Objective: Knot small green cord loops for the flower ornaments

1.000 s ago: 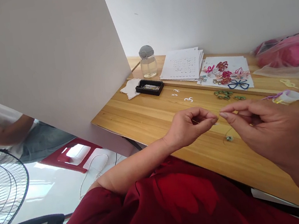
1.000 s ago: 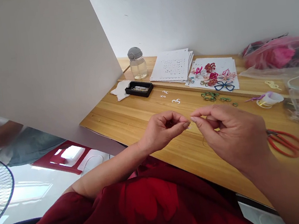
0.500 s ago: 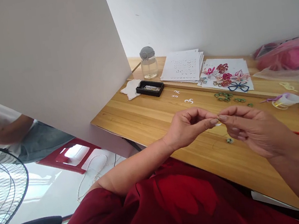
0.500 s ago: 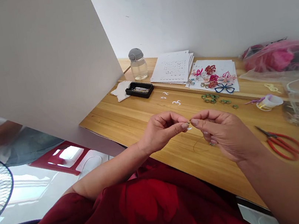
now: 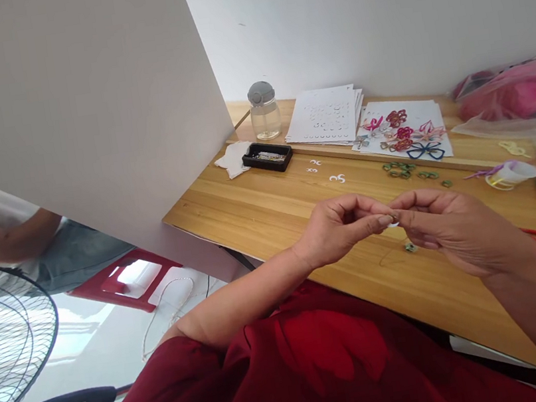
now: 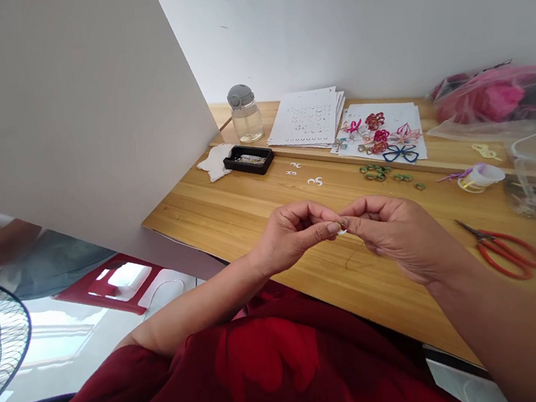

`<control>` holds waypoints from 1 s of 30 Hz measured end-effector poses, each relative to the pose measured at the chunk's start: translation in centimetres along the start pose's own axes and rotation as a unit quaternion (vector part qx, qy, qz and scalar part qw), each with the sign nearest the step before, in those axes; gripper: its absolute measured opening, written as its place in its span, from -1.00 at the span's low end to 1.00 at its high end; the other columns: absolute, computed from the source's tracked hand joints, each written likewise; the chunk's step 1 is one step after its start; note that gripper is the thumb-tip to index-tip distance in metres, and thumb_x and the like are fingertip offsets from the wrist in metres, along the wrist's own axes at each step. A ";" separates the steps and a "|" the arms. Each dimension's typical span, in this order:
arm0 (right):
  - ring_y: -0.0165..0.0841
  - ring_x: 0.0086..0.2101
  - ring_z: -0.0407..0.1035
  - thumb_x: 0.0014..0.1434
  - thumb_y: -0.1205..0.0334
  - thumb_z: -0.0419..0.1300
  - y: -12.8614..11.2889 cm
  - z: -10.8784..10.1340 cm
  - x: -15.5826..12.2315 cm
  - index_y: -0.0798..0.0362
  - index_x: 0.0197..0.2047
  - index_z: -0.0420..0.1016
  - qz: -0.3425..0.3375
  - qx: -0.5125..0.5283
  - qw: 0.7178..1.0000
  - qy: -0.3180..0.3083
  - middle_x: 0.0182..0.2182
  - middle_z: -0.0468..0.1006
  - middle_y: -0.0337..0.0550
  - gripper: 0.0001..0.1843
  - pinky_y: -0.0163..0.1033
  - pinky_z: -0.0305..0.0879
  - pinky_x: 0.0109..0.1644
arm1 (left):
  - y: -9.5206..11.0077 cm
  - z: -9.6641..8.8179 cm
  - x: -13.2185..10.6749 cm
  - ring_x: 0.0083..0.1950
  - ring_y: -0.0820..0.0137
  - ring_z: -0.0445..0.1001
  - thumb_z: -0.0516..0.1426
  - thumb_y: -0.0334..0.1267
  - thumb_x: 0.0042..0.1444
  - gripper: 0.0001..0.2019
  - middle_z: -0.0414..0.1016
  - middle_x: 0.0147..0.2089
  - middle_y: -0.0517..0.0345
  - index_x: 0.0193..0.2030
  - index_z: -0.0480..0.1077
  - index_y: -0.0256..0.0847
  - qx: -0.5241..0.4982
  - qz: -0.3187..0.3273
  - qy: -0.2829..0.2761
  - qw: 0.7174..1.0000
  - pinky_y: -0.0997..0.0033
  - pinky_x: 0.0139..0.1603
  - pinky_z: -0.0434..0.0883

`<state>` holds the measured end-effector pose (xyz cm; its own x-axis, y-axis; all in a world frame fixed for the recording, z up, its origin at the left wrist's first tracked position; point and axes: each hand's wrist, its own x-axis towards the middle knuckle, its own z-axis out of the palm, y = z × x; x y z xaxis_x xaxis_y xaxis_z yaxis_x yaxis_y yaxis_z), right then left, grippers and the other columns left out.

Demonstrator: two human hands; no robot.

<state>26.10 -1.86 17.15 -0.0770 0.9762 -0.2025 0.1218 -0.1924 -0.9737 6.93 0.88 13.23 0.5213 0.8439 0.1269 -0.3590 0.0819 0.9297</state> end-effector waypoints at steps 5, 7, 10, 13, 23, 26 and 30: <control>-0.50 -0.60 0.11 -0.17 -0.18 0.64 0.4 -0.1 -0.3 0.01 -0.34 0.65 -0.041 -0.033 0.999 0.011 -0.60 0.40 -0.32 -0.48 -0.33 0.02 -0.56 | 0.4 0.4 -0.4 -0.34 0.56 0.44 0.56 0.04 -0.17 -0.47 0.55 -0.37 0.19 -0.25 0.54 -0.32 -0.003 -0.014 0.007 1.000 0.45 -0.22 0.37; -0.51 -0.59 0.10 -0.14 -0.18 0.63 0.7 0.2 -0.6 0.02 -0.29 0.66 -0.057 -0.027 0.998 0.026 -0.57 0.41 -0.32 -0.48 -0.34 0.02 -0.55 | 0.5 0.6 -0.5 -0.35 0.56 0.43 0.54 0.08 -0.15 -0.46 0.53 -0.39 0.20 -0.26 0.52 -0.32 -0.004 -0.016 0.025 1.000 0.45 -0.22 0.37; -0.51 -0.59 0.08 -0.07 -0.20 0.60 1.0 0.7 -1.3 0.01 -0.29 0.65 -0.075 -0.020 0.996 0.034 -0.55 0.43 -0.31 -0.50 -0.31 0.03 -0.53 | 0.6 0.7 -0.7 -0.34 0.55 0.43 0.51 0.13 -0.12 -0.45 0.52 -0.39 0.21 -0.27 0.50 -0.30 0.004 -0.017 0.063 0.998 0.45 -0.23 0.37; -0.48 -0.57 0.12 0.01 -0.17 0.56 0.8 1.2 -2.1 -0.01 -0.28 0.67 -0.099 -0.061 0.991 0.067 -0.57 0.42 -0.32 -0.57 -0.29 0.04 -0.50 | 0.7 0.8 -0.9 -0.31 0.53 0.44 0.49 0.13 -0.08 -0.47 0.53 -0.35 0.19 -0.26 0.50 -0.29 0.014 -0.020 0.095 0.995 0.46 -0.24 0.37; -0.39 -0.55 0.36 0.32 0.10 0.33 1.9 2.9 -4.2 -0.07 -0.19 0.67 -0.300 -0.324 0.868 0.227 -0.49 0.59 -0.26 -0.87 -0.22 0.27 -0.43 | 0.8 1.4 -1.4 -0.36 0.55 0.39 0.44 0.01 0.03 -0.59 0.51 -0.36 0.21 -0.27 0.47 -0.28 0.036 -0.024 0.135 0.990 0.51 -0.35 0.33; -0.36 -0.52 0.43 0.36 0.20 0.30 2.6 2.9 -4.2 -0.07 -0.13 0.66 -0.399 -0.415 0.786 0.224 -0.45 0.63 -0.23 -0.91 -0.19 0.31 -0.37 | 0.4 1.3 -1.3 -0.39 0.56 0.37 0.44 -0.04 0.04 -0.64 0.50 -0.37 0.23 -0.28 0.49 -0.28 0.053 -0.013 0.137 0.989 0.51 -0.35 0.34; -0.31 -0.44 0.50 0.36 0.26 0.29 2.5 2.7 -4.4 -0.06 -0.12 0.67 -0.440 -0.456 0.747 0.202 -0.49 0.57 -0.24 -0.89 -0.18 0.32 -0.30 | 0.0 0.9 -1.4 -0.37 0.57 0.39 0.40 -0.16 0.09 -0.76 0.55 -0.36 0.21 -0.27 0.55 -0.29 0.142 0.030 0.126 0.981 0.50 -0.26 0.36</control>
<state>24.03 -6.85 15.35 -0.2409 0.6711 0.7012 0.8375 0.5088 -0.1992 6.91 -0.78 13.42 0.2852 0.9498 0.1288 -0.1345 -0.0934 0.9865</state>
